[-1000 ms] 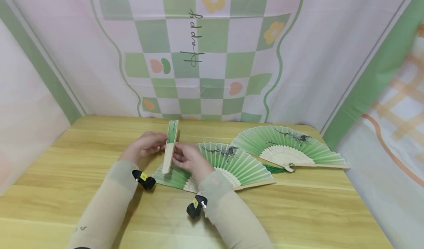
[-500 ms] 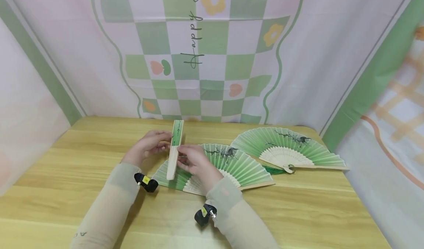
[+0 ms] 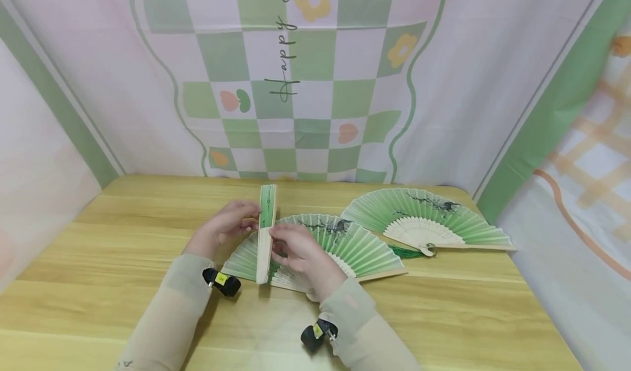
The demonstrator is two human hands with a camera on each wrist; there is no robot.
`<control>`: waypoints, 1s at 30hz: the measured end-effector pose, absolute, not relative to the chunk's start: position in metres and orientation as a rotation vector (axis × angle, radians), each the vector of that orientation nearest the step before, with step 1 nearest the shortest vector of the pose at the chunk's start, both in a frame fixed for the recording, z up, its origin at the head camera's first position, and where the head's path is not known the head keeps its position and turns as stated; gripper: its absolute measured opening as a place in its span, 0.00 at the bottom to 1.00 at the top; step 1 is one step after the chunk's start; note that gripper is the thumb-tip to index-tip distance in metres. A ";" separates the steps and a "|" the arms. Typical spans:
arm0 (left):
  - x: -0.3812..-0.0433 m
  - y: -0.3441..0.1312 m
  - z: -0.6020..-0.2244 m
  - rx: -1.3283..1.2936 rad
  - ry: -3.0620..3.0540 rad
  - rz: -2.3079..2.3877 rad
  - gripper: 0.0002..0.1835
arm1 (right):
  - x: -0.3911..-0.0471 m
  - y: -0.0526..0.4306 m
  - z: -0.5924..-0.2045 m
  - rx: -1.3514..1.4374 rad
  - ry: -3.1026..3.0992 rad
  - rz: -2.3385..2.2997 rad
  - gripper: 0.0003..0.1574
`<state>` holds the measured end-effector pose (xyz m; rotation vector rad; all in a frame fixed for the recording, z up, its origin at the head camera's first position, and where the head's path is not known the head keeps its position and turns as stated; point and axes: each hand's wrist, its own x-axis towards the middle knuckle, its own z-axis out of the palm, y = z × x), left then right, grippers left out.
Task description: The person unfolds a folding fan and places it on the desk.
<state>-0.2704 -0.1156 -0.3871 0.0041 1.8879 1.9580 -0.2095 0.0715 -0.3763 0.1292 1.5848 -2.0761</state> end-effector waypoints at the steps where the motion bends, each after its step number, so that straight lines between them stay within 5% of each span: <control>1: -0.270 -0.115 -0.388 0.012 1.893 1.952 0.07 | -0.209 0.073 -0.377 0.120 1.564 -2.073 0.06; 30: -0.261 -0.116 -0.404 -0.111 1.781 2.019 0.22 | -0.208 0.093 -0.388 0.196 1.419 -2.194 0.08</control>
